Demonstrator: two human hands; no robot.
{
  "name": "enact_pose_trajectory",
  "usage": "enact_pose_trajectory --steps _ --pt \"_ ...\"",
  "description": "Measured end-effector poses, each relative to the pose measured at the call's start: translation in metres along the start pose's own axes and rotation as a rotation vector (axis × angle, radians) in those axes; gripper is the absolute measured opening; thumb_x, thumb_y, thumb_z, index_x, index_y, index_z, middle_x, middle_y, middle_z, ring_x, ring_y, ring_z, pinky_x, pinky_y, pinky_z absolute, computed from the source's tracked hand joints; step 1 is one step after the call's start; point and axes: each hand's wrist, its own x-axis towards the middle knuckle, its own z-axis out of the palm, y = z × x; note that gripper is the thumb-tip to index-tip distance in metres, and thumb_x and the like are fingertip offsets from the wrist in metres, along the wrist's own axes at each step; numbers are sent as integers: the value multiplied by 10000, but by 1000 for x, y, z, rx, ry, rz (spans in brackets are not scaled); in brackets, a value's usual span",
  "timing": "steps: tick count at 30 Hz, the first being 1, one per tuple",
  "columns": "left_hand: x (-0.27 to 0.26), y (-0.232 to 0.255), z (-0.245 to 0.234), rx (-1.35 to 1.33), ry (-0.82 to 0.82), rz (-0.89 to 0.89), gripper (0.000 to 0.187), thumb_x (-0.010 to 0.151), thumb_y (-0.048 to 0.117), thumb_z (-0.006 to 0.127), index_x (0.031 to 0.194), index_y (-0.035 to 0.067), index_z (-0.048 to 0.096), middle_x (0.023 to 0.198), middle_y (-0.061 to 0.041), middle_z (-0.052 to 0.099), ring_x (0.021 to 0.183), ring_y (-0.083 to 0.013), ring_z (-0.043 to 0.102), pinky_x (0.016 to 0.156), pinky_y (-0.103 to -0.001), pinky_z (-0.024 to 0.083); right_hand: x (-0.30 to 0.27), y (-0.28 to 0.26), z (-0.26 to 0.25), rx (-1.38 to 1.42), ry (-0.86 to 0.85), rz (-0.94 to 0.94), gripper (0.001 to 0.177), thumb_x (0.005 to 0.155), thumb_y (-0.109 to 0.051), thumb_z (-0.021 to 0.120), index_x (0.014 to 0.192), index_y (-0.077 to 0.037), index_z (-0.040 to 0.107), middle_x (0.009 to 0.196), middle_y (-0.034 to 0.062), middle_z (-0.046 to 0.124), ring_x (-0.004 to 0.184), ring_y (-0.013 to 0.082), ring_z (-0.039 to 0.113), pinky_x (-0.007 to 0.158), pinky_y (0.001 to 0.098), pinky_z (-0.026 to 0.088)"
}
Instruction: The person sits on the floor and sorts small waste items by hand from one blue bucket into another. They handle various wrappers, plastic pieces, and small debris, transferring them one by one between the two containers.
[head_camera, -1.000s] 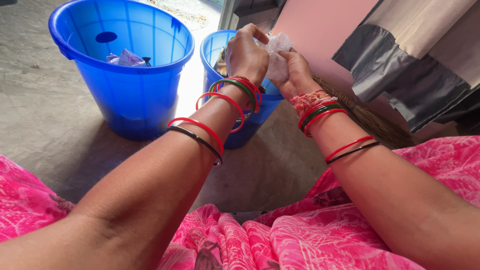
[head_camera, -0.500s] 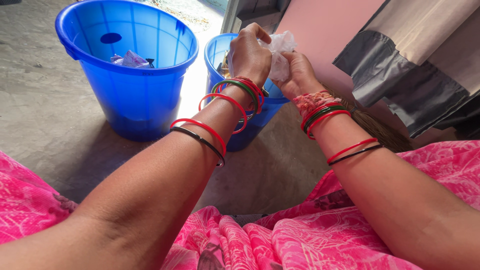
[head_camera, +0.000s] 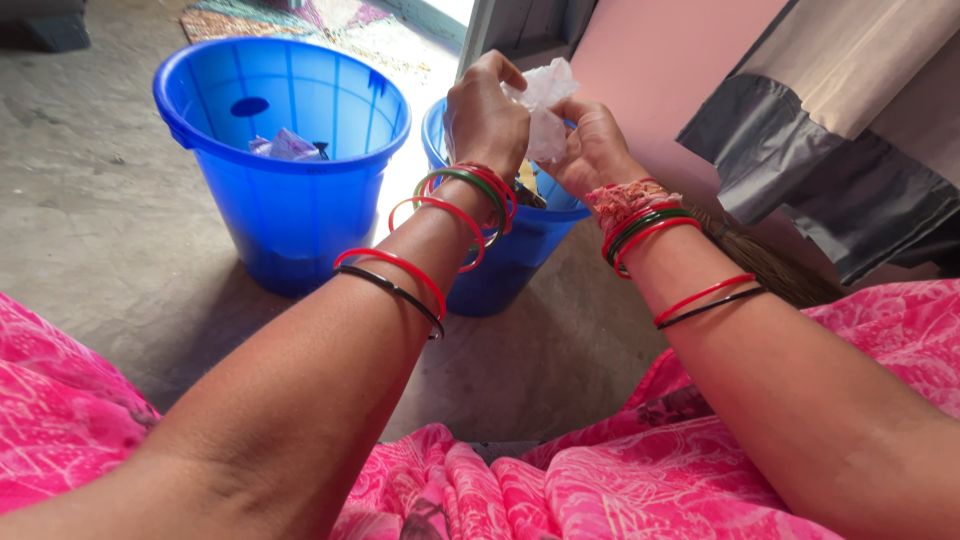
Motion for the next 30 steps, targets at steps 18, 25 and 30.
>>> enact_pose_trajectory --steps 18,25,30 --pt "3 15 -24 39 -79 -126 259 790 -50 622 975 90 737 1027 -198 762 1009 -331 745 906 -405 574 -16 0 29 -60 -70 14 376 919 -117 493 1249 59 530 1179 194 696 1051 279 730 965 459 604" --pt "6 12 -29 54 -83 -134 261 801 -23 626 994 107 744 1036 -173 764 1001 -305 750 908 -385 575 -17 2 34 -169 -57 -20 401 945 -119 497 1285 93 498 1211 223 657 1079 306 710 943 455 612" --pt "11 7 -36 33 -76 -149 244 830 -8 599 987 98 753 1048 -168 763 1020 -294 746 927 -374 566 -21 6 45 -255 10 -92 400 961 -109 490 1310 83 450 1229 227 617 1102 340 713 926 482 646"
